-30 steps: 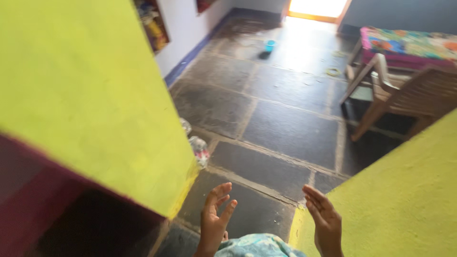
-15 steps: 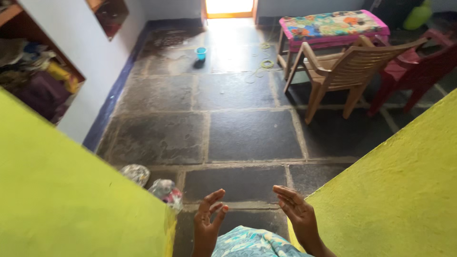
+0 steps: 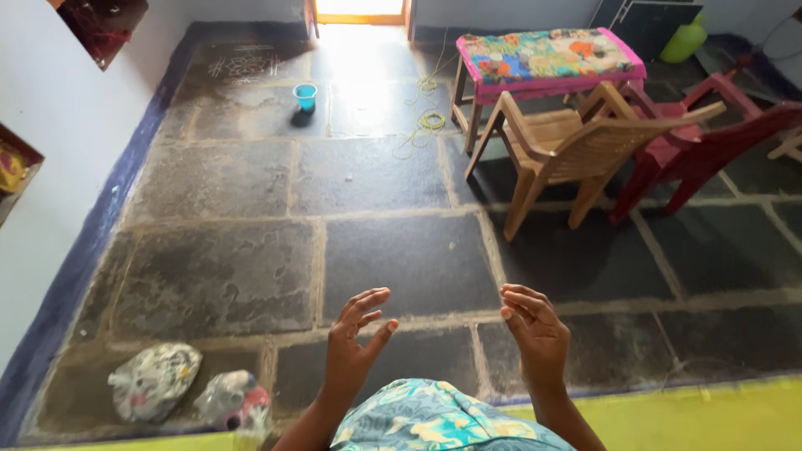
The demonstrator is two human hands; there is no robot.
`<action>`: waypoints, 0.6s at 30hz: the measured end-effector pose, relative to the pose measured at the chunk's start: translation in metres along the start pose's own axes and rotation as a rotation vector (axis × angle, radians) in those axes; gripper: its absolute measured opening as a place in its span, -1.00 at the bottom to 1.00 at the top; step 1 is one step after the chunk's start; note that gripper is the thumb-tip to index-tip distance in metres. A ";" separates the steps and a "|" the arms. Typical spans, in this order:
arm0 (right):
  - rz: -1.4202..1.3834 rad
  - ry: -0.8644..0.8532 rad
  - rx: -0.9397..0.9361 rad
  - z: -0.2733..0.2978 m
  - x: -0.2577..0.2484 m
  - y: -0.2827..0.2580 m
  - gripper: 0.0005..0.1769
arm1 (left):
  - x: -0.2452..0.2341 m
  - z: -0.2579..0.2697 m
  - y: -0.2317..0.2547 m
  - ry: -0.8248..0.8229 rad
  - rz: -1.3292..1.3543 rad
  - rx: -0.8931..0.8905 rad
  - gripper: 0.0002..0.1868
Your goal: The person repeatedly picks up metal and ceramic cups from a table and carries them to a kitchen counter, placing them down. The person walks back and forth between the two locations multiple times.
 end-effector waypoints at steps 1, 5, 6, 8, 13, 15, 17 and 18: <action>-0.003 -0.024 -0.016 -0.019 0.004 0.009 -0.73 | 0.005 -0.023 -0.002 0.004 0.000 0.004 -0.54; -0.024 -0.079 0.053 -0.082 0.031 0.054 -0.70 | 0.008 -0.087 -0.015 0.021 0.009 -0.011 -0.54; -0.036 -0.091 0.050 -0.097 0.039 0.063 -0.71 | 0.008 -0.103 -0.020 0.024 0.022 -0.013 -0.54; -0.060 -0.113 0.038 -0.122 0.055 0.081 -0.71 | 0.001 -0.133 -0.035 0.030 0.008 -0.039 -0.56; -0.034 -0.188 0.086 -0.184 0.102 0.139 -0.74 | -0.017 -0.229 -0.078 0.058 0.113 -0.047 -0.69; -0.034 -0.205 0.116 -0.210 0.125 0.165 -0.74 | -0.024 -0.274 -0.093 0.046 0.103 -0.065 -0.72; -0.031 -0.223 0.134 -0.244 0.144 0.192 -0.75 | -0.026 -0.325 -0.102 0.041 0.090 -0.038 -0.72; -0.006 -0.247 0.130 -0.262 0.155 0.204 -0.77 | -0.026 -0.351 -0.105 0.037 0.091 -0.024 -0.72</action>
Point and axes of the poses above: each hand's wrist, its own z-axis away from the middle knuckle, its own x-axis out of the palm, y = z × x, the point moved 5 cm from there along -z, towards the middle knuckle, and after that the axes turned 7 degrees about -x, right-handed, at the moved point
